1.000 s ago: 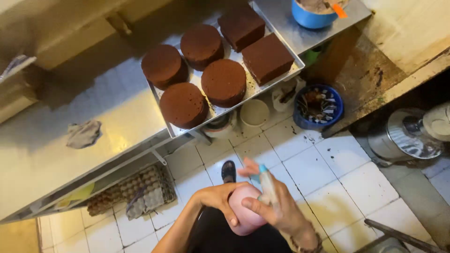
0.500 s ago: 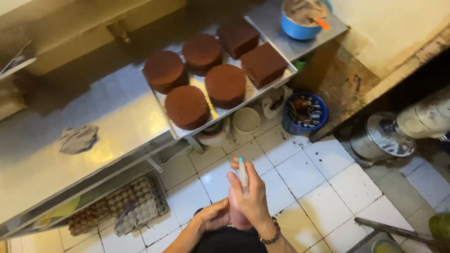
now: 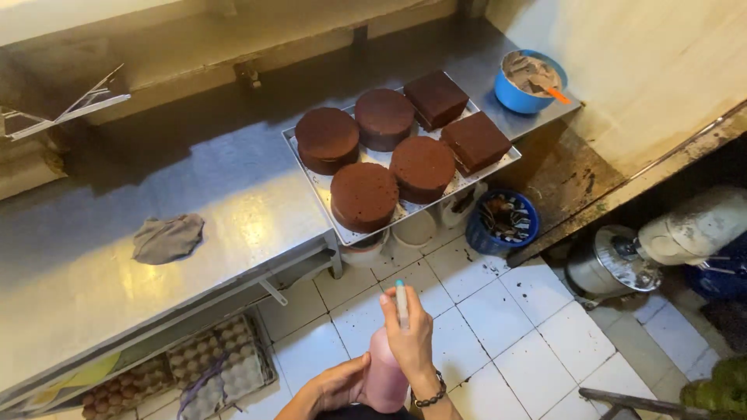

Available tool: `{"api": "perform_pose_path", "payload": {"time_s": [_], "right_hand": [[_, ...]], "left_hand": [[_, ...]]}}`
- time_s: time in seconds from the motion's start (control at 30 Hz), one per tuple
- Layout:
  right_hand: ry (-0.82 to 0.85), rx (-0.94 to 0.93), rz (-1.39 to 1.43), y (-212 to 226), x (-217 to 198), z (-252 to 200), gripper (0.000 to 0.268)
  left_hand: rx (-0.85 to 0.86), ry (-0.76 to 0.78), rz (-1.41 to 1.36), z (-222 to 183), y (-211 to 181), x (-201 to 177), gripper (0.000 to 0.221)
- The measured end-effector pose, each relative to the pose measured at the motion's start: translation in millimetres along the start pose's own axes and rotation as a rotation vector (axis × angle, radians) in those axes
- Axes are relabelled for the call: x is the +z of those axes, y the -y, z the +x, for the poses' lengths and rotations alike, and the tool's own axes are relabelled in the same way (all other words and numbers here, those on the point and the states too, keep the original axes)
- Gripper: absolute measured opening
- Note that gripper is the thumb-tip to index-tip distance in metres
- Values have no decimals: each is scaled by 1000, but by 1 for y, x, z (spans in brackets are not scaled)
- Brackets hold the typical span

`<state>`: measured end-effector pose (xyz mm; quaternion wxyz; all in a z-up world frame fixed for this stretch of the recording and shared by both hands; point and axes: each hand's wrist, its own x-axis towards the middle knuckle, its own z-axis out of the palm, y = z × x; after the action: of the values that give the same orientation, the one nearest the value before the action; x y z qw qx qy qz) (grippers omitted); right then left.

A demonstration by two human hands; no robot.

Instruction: The person spreads chocolate frosting onto round and square chocolate cake layers using a spatula, scooping frosting from a blue container. They stack cake layers on top of frosted bases, press them into place, and spray the cakes with liquid from a pink spray bottle between steps.

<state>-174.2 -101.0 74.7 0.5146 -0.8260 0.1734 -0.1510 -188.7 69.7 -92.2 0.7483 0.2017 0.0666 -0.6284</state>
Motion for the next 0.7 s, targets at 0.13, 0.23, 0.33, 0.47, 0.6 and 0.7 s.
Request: {"api": "perform_pose_path", "payload": {"time_s": [0.13, 0.23, 0.33, 0.47, 0.6, 0.7], "right_hand": [[24, 61, -36, 4, 15, -11, 25], [-23, 70, -12, 10, 22, -19, 12], [-18, 111, 3, 11, 30, -27, 18], [-72, 80, -50, 18, 39, -40, 8], [9, 213, -29, 19, 46, -47, 35], [-75, 105, -51, 21, 50, -50, 12]], "left_hand": [[-48, -41, 58, -14, -2, -19, 68], [-53, -16, 13, -27, -2, -24, 59], [-81, 11, 26, -34, -6, -32, 61], [-76, -18, -48, -63, -11, 1, 53], [-84, 7, -32, -69, -9, -17, 53], [-45, -7, -47, -92, -18, 25, 49]]}}
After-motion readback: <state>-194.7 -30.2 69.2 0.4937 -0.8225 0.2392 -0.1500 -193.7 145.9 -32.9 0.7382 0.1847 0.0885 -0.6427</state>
